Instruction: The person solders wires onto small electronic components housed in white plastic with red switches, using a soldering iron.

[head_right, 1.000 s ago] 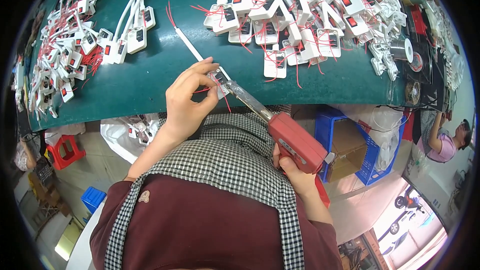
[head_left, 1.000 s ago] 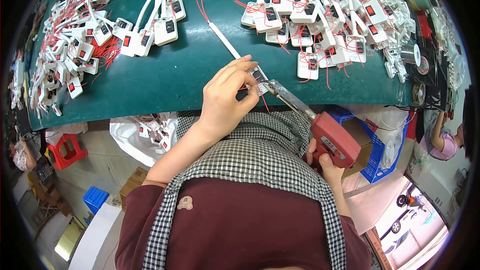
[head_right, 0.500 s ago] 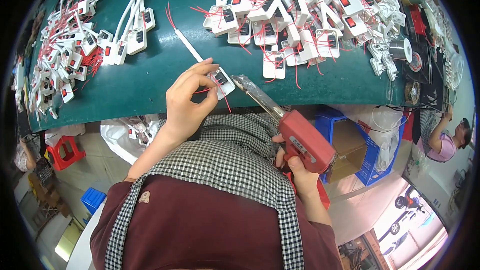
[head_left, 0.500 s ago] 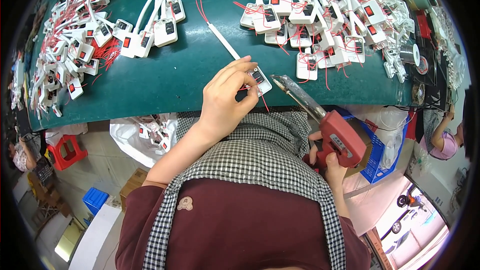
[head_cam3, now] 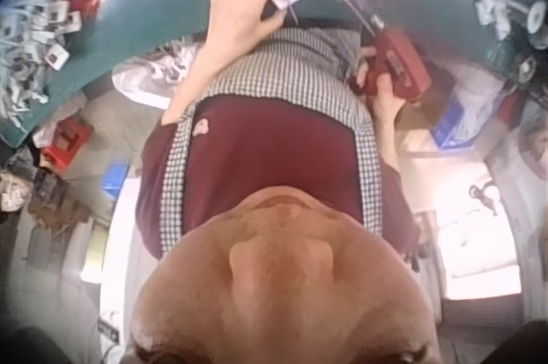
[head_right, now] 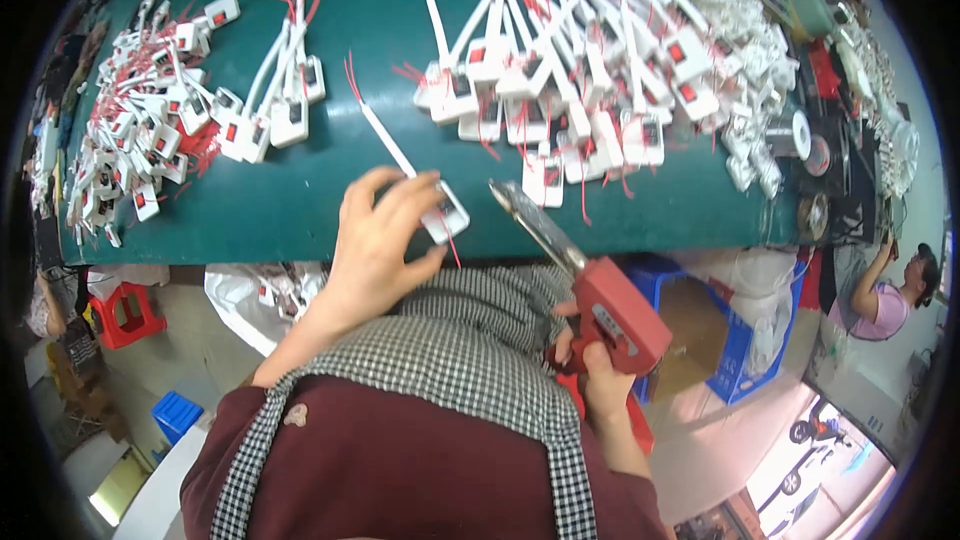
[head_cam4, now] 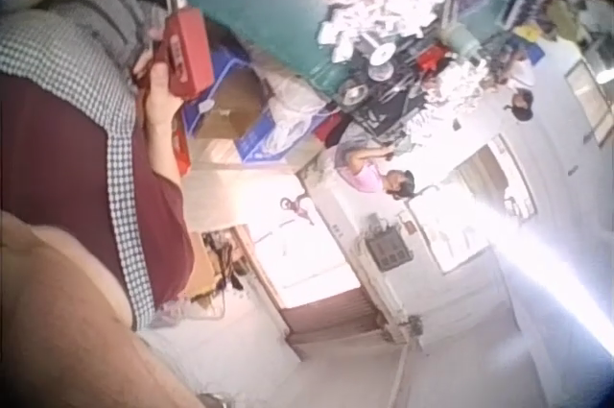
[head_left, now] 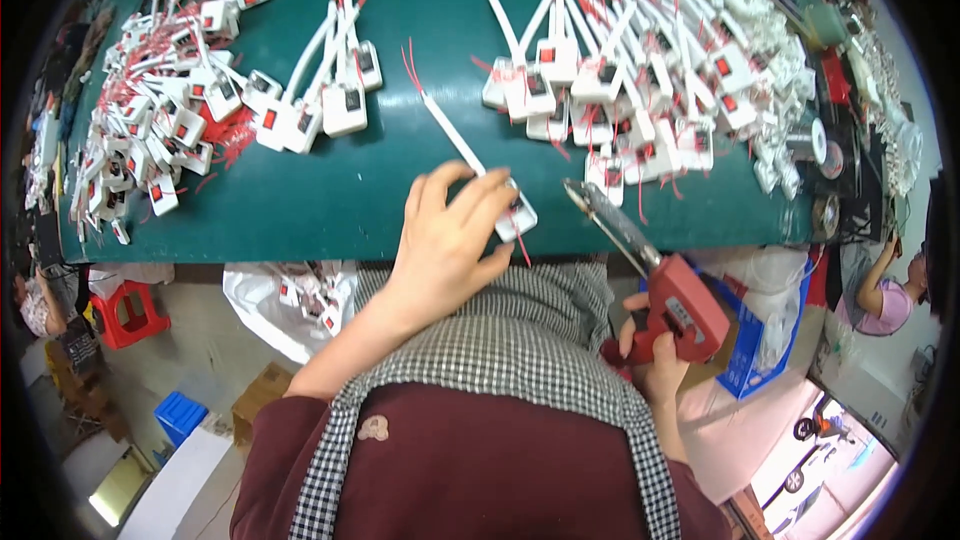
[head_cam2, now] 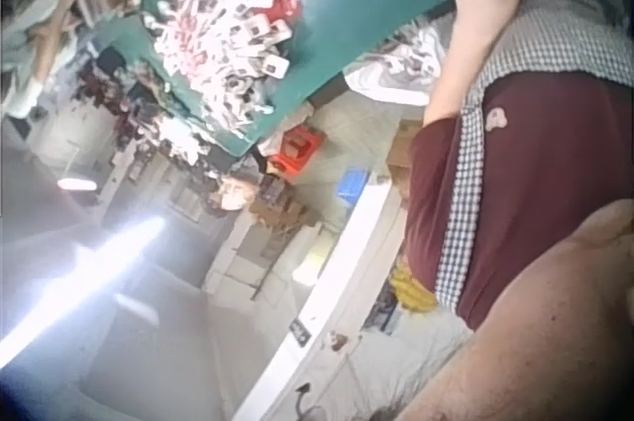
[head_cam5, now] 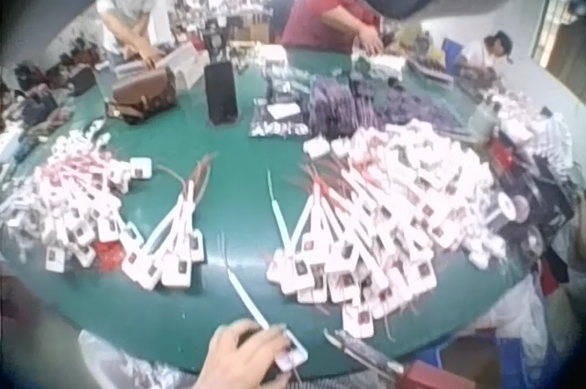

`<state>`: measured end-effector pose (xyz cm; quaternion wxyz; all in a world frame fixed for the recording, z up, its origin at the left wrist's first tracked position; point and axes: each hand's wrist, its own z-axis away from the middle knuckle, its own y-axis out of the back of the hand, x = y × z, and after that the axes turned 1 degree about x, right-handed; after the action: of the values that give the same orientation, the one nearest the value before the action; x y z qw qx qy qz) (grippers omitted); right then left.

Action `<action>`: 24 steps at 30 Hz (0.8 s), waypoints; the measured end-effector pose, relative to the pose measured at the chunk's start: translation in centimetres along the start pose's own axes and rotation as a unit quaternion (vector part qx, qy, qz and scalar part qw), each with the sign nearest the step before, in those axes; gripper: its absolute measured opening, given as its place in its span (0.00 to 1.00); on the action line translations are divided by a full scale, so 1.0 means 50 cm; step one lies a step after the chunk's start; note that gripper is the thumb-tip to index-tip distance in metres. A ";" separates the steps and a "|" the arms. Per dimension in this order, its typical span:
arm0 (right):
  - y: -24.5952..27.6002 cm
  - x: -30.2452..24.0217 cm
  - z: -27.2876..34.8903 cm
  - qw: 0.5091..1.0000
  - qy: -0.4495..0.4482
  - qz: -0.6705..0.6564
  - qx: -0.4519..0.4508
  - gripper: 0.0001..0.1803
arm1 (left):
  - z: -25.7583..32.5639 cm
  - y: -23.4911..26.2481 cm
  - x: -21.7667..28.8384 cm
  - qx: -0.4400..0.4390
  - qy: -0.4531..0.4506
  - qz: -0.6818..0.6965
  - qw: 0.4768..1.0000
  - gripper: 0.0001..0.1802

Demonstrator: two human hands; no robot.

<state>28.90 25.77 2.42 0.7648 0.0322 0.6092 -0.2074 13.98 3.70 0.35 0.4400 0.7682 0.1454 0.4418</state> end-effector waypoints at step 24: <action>0.110 -0.081 -0.074 0.939 0.162 -0.257 0.160 0.26 | -0.194 0.065 -0.133 -0.089 -0.048 0.177 0.979 0.47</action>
<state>26.79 33.03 4.18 0.5609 0.0297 0.6714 -0.4834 1.83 3.09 1.47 0.4278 0.7601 -0.0539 0.4861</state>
